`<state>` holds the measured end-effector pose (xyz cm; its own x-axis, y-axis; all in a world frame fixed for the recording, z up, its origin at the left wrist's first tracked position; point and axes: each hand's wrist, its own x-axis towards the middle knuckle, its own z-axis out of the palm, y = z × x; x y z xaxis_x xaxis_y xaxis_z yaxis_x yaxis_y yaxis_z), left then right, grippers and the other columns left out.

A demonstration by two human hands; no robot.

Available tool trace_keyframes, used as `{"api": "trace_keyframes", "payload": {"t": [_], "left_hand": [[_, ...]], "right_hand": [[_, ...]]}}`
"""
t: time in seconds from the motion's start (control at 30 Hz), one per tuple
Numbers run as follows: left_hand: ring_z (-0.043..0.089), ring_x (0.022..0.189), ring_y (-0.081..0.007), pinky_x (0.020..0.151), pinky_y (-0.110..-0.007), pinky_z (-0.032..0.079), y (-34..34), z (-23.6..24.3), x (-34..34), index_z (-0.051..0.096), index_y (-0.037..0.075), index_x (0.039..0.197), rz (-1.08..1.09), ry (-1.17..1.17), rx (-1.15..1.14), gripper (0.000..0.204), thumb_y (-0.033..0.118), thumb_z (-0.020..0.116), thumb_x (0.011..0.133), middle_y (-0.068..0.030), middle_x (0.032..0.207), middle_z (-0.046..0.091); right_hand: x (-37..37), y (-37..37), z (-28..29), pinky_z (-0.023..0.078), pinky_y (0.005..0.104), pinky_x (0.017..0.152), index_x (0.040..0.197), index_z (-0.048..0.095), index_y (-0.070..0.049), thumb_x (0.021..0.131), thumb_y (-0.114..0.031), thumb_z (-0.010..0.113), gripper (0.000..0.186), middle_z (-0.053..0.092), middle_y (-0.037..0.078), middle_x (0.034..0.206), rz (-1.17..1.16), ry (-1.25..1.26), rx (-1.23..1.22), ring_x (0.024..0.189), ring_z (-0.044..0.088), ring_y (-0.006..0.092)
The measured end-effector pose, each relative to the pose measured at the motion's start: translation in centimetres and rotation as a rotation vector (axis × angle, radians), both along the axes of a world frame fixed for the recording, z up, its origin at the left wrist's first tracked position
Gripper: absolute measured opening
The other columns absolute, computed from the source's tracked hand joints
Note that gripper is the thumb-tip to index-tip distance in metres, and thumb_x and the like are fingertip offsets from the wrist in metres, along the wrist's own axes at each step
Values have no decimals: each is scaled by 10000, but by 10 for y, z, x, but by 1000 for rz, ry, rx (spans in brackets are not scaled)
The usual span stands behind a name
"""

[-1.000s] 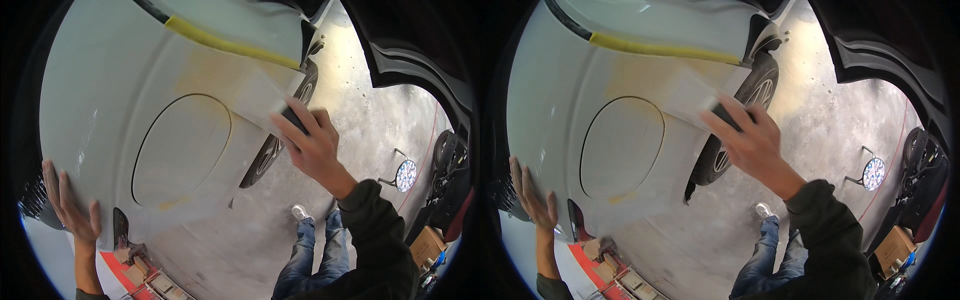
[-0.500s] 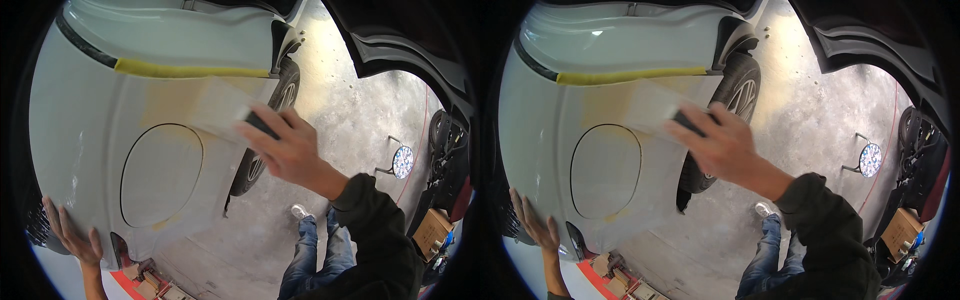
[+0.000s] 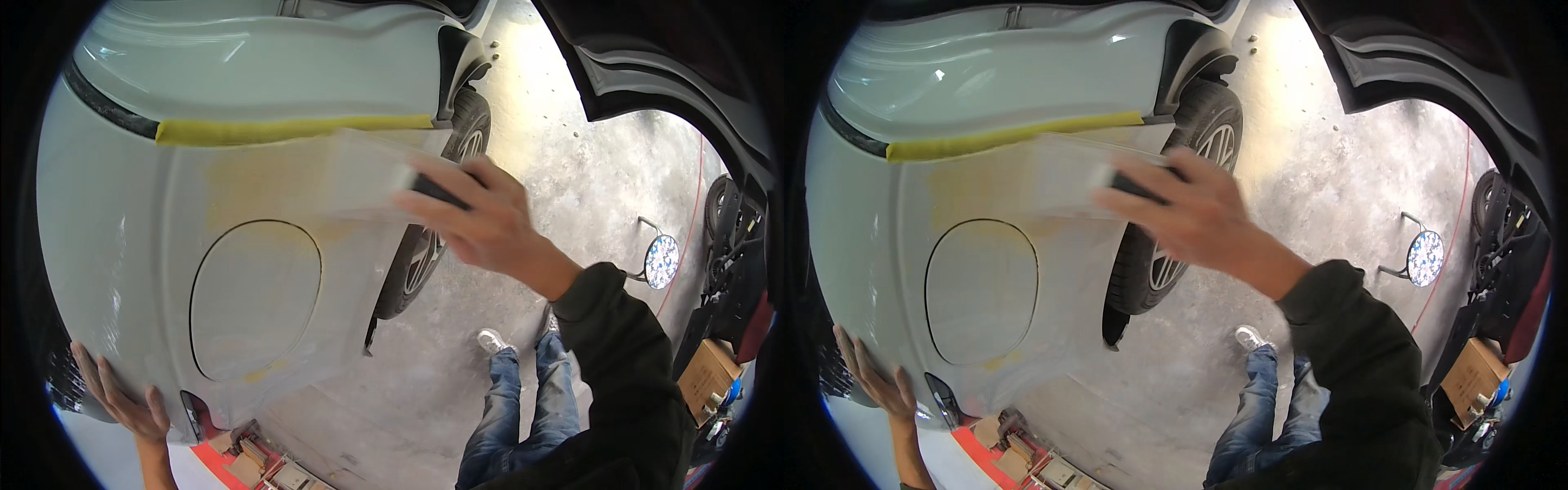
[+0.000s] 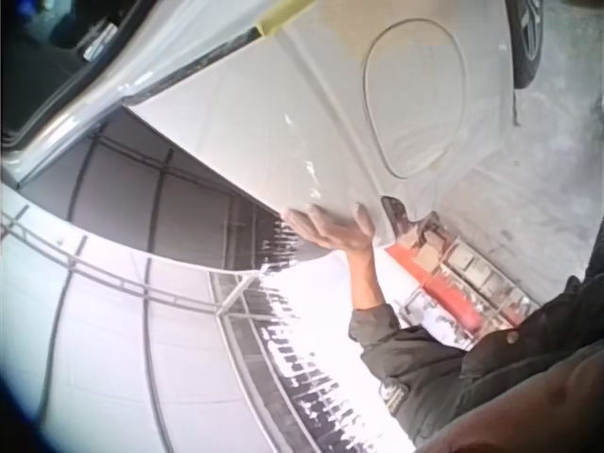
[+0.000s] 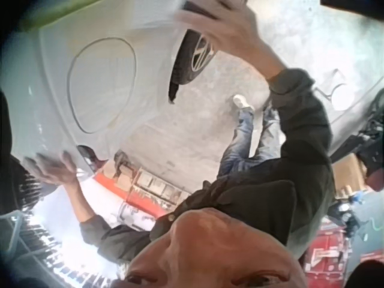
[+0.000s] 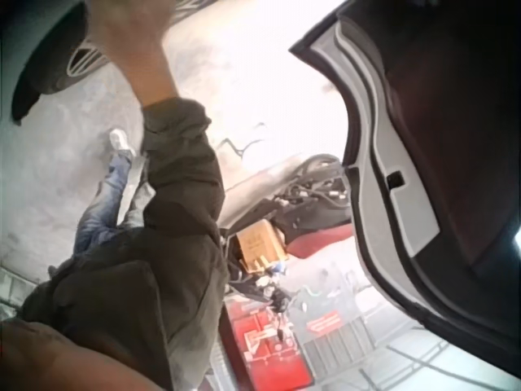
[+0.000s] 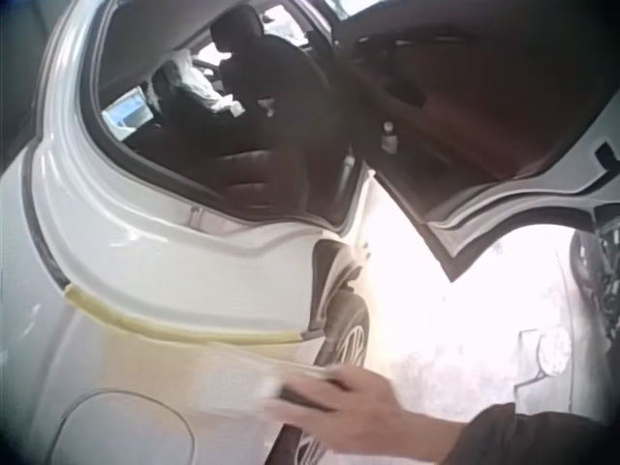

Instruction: The person sands the side panel of a white car using a sanding block. They work on the door area and the rear quarter panel, moving the block in smooth strokes to smooth the surface.

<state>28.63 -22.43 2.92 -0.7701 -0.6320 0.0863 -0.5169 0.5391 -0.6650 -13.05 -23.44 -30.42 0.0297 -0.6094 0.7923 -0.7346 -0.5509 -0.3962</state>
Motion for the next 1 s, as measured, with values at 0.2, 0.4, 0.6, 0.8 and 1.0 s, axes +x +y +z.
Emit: {"api": "trace_keyframes", "payload": {"t": [0.2,0.4,0.6,0.8,1.0], "left_hand": [[285,1489,-429,1201,-606,238,0,-3,-2,319,99,1539,6,4,-5,631,425,448,1015,-225,1617,269],[281,1492,-425,1203,-610,235,5,-3,1,320,110,1539,27,9,-27,644,432,464,1001,-219,1617,270],[278,1492,-429,1202,-613,233,5,-4,-2,323,111,1539,23,26,-6,644,439,462,1002,-217,1618,270],[283,1489,-433,1203,-611,229,2,-1,-6,319,110,1542,14,20,-4,645,435,462,1004,-226,1617,269],[287,1489,-429,1201,-604,238,-2,-6,-6,316,109,1541,-23,42,5,631,404,474,1006,-219,1616,279]], "right_hand": [[21,-11,42,465,249,563,1154,728,-241,720,-92,742,459,659,-22,1231,54,-82,-38,726,534,158],[-10,20,-9,488,264,604,1158,739,-233,731,-88,728,451,657,-3,1267,4,-3,135,752,542,160],[21,-9,29,465,249,587,1153,747,-232,748,-123,728,419,672,29,1234,7,-37,-46,754,550,171],[24,10,13,453,252,575,1175,740,-254,729,-125,710,465,673,15,1207,-73,-48,4,718,522,161],[33,43,6,475,271,589,1178,730,-232,709,-82,704,494,650,42,1236,-75,-96,146,726,528,203]]}}
